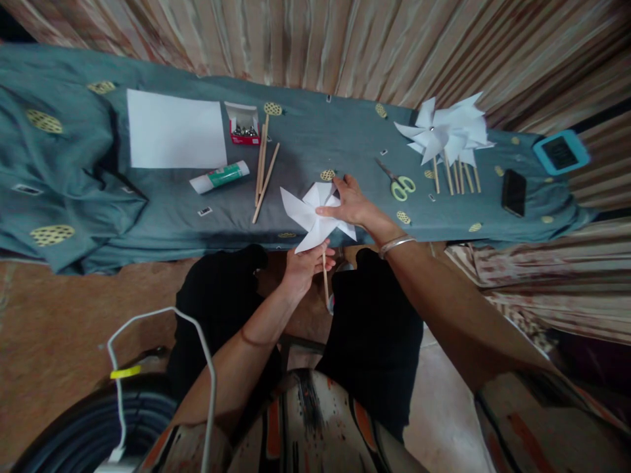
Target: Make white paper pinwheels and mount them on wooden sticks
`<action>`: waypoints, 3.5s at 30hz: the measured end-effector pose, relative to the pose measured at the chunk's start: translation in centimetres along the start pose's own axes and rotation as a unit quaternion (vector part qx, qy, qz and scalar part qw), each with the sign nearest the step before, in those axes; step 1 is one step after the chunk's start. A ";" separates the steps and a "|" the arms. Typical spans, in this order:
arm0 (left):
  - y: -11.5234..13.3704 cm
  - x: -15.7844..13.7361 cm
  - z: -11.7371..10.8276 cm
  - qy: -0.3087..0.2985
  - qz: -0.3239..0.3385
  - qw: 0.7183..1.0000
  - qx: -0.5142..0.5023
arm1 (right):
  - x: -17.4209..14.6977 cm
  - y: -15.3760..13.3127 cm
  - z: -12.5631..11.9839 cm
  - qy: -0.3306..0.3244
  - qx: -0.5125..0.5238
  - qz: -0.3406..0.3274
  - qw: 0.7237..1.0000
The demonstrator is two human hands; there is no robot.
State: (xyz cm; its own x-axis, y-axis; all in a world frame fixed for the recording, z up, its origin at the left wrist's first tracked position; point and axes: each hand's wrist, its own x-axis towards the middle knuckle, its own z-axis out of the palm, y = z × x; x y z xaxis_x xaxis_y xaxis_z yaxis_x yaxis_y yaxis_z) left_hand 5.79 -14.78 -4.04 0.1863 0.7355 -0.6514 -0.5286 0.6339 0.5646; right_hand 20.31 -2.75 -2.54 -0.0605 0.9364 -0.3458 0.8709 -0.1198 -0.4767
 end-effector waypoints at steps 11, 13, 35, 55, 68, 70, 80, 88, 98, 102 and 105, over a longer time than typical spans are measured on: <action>-0.1 0.0 0.0 -0.001 -0.005 1.000 -0.011 | -0.3 -0.3 0.1 -0.009 0.008 0.019 1.000; -0.1 0.0 0.0 -0.002 -0.006 1.000 -0.012 | -0.5 -0.3 0.1 -0.010 0.005 0.024 1.000; 0.0 0.1 0.1 0.002 -0.009 1.000 -0.025 | -2.2 0.0 0.0 0.035 0.013 -0.012 0.999; 0.2 0.1 0.7 0.011 -0.009 1.000 -0.009 | -2.0 -1.1 -0.4 0.033 -0.017 0.023 0.999; -0.1 0.4 0.5 -0.005 0.000 1.000 -0.008 | -0.5 0.3 0.2 0.038 0.021 0.002 0.999; -0.2 0.5 0.4 -0.006 0.002 1.000 -0.009 | 0.0 0.9 0.6 0.044 0.030 -0.009 0.999; -0.2 0.6 0.4 -0.016 -0.005 1.000 -0.017 | 0.8 1.6 0.8 0.037 0.027 -0.011 0.999; 0.1 0.3 0.5 -0.002 -0.013 1.000 -0.014 | -0.5 1.3 1.2 0.072 0.055 -0.017 0.996; 1.3 -0.2 0.9 -0.016 0.017 1.000 0.000 | -1.6 1.2 -1.0 0.173 0.211 -0.056 0.960; 2.1 -0.3 1.3 -0.028 0.048 0.998 0.017 | -2.5 1.7 -1.9 0.248 0.285 -0.081 0.922; 3.0 -0.2 1.9 -0.035 0.083 0.995 0.032 | -3.0 1.9 -2.0 0.289 0.350 -0.084 0.887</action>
State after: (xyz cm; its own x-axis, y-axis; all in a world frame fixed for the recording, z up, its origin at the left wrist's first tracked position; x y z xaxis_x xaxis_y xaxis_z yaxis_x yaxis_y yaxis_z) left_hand 5.77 -12.55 -1.23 0.1587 0.8449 -0.5108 -0.5042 0.5142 0.6938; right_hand 23.15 -5.13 -0.79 0.2760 0.9487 0.1543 0.3439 0.0524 -0.9375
